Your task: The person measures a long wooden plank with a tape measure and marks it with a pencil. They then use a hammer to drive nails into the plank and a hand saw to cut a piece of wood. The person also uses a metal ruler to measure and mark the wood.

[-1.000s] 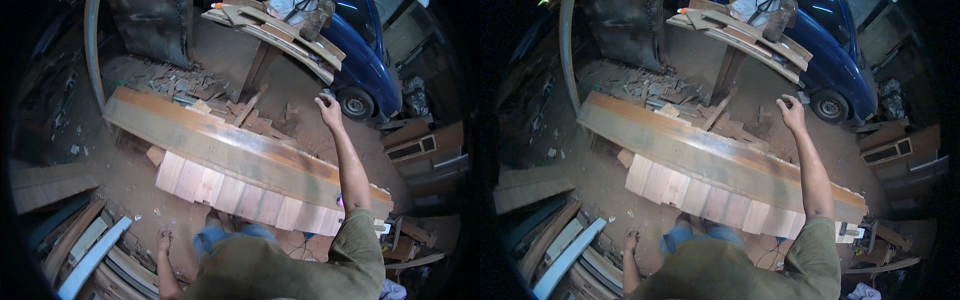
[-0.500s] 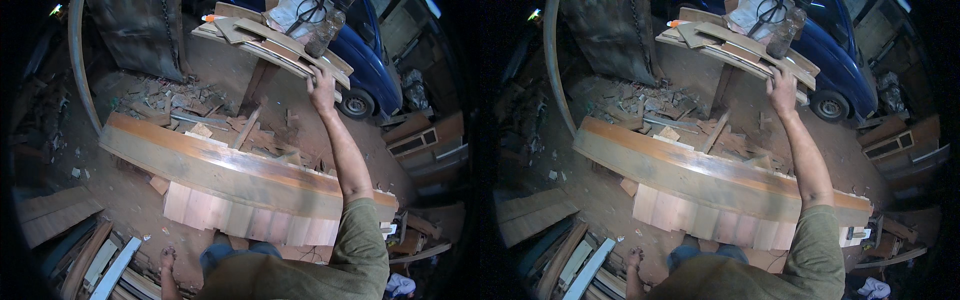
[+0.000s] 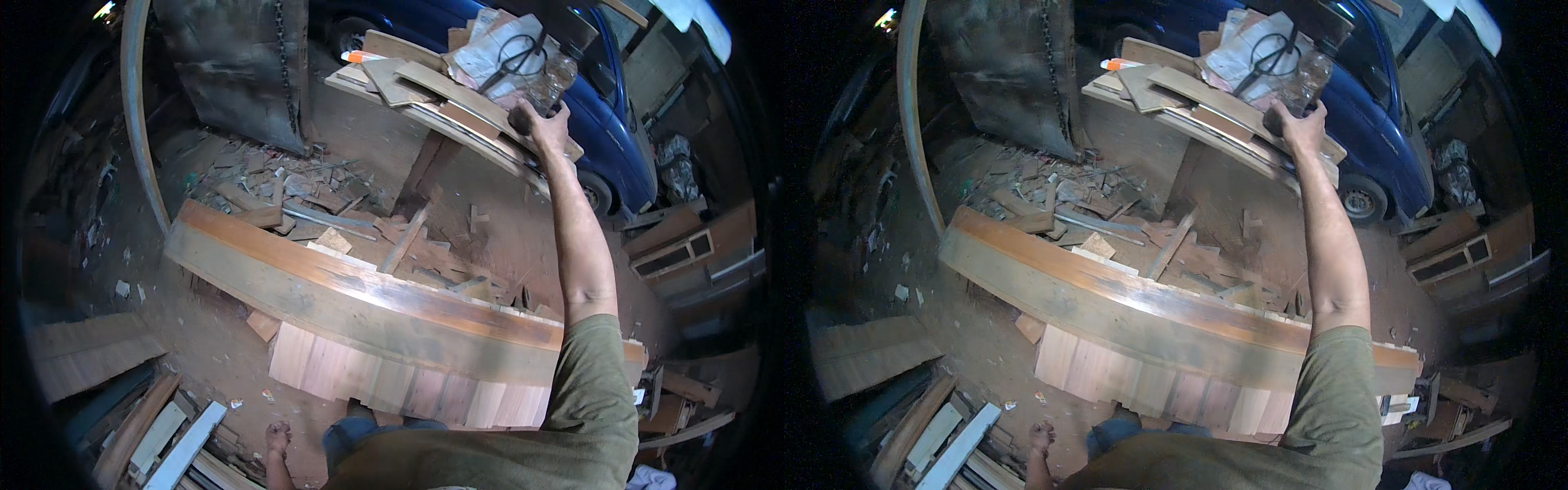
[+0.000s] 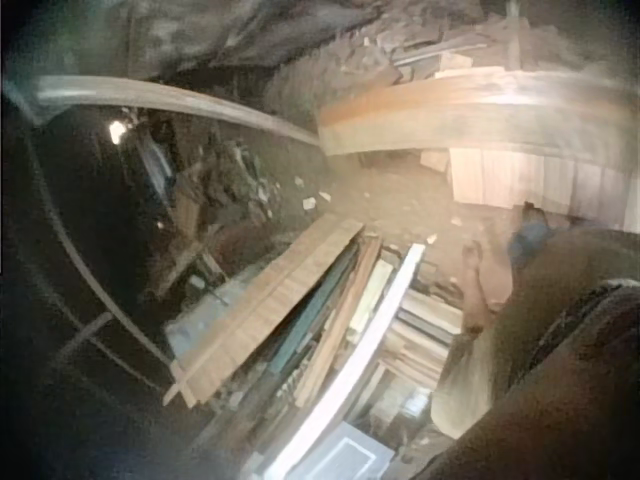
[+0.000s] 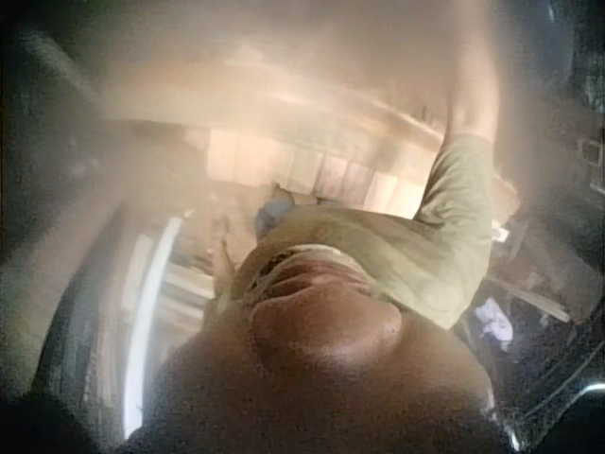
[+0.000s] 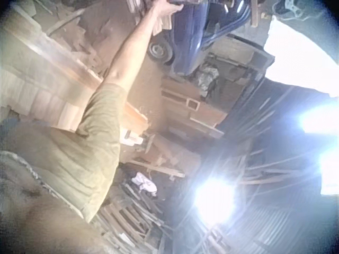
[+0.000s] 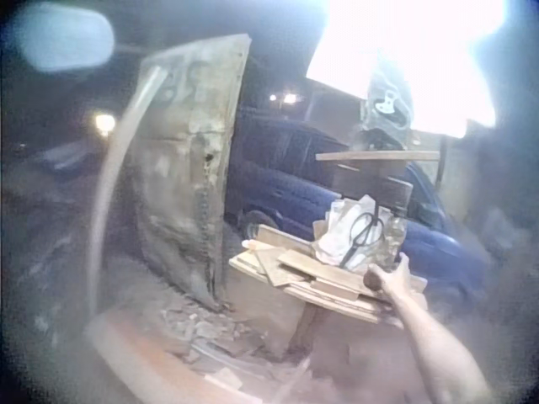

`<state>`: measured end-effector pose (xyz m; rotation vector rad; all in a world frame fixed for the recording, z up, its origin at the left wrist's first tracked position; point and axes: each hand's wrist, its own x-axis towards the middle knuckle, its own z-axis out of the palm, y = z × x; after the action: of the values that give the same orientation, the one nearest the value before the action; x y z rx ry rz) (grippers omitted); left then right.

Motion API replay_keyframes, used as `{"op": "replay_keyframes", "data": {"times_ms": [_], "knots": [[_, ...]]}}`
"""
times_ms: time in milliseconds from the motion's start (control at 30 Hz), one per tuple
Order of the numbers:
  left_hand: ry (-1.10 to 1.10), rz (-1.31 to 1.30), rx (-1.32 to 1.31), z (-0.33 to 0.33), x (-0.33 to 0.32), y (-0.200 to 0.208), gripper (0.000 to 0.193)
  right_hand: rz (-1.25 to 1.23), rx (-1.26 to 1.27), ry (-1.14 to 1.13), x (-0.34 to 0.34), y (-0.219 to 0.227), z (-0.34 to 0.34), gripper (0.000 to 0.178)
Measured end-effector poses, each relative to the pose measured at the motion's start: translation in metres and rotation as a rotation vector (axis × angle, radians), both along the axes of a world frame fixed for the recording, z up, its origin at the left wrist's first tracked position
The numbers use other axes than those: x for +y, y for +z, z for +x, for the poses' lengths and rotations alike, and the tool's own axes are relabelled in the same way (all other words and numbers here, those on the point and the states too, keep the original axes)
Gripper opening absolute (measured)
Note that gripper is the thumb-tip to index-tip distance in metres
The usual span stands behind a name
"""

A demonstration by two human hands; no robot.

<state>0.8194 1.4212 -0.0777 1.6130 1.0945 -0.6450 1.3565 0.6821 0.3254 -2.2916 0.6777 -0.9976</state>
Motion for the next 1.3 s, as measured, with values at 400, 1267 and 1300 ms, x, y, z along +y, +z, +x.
{"op": "replay_keyframes", "data": {"times_ms": [400, 1267, 1300], "knots": [[0.078, -0.046, -0.099, 0.025, -0.006, -0.012, 0.02, -0.013, 0.119, 0.079, 0.01, -0.004, 0.0, 0.08], [-0.98, 0.546, -1.147, 0.362, -0.255, -0.017, 0.052, -0.52, 0.555, 0.338, 0.28, -0.002, 0.252, 0.039], [-0.965, 0.561, -1.147, 0.364, -0.251, -0.019, 0.053, -0.532, 0.598, 0.37, 0.301, -0.002, 0.263, 0.04]]}}
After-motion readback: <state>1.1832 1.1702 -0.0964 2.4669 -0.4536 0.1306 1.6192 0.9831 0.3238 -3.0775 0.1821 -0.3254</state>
